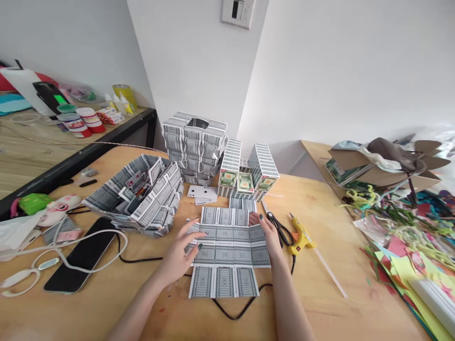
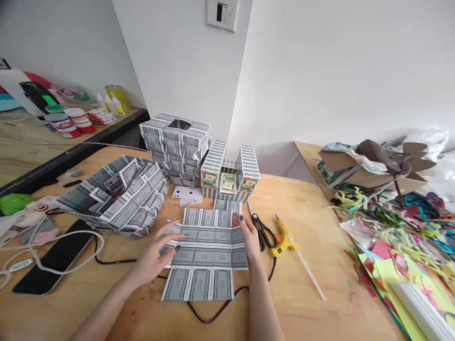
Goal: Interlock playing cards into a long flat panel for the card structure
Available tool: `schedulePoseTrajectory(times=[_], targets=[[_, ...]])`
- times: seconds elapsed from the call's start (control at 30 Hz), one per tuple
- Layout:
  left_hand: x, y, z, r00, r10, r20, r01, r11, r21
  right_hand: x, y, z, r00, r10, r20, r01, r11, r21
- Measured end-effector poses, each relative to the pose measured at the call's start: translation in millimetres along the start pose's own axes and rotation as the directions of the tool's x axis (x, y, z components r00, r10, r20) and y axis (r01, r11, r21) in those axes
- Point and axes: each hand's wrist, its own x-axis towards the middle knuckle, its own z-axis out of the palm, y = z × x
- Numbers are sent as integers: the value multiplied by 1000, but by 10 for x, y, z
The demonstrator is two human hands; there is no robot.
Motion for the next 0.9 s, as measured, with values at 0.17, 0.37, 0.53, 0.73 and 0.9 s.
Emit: schedulePoseTrajectory(times=[0.17,0.37,0.53,0.73,0.9], targets=[[118,143,-8,993,60,98,-40,980,-193,-6,21,-83,997,-26,72,27,1000,-11],[527,34,63,973,-173,-155,131,959,-251,38,104,-131,997,-1,81,-7,995,95],[1004,-71,-46,983,-102,-152,115,990,79,97,162,-145,996,26,87,-32,997,65],[1395,-89,-49,991,-102,84,29,789,614,131,156,-135,995,44,90,-53,993,104],[1541,-127,-5,963,-194,190,14,734,679,122,145,-116,992,71,101,-89,980,178]])
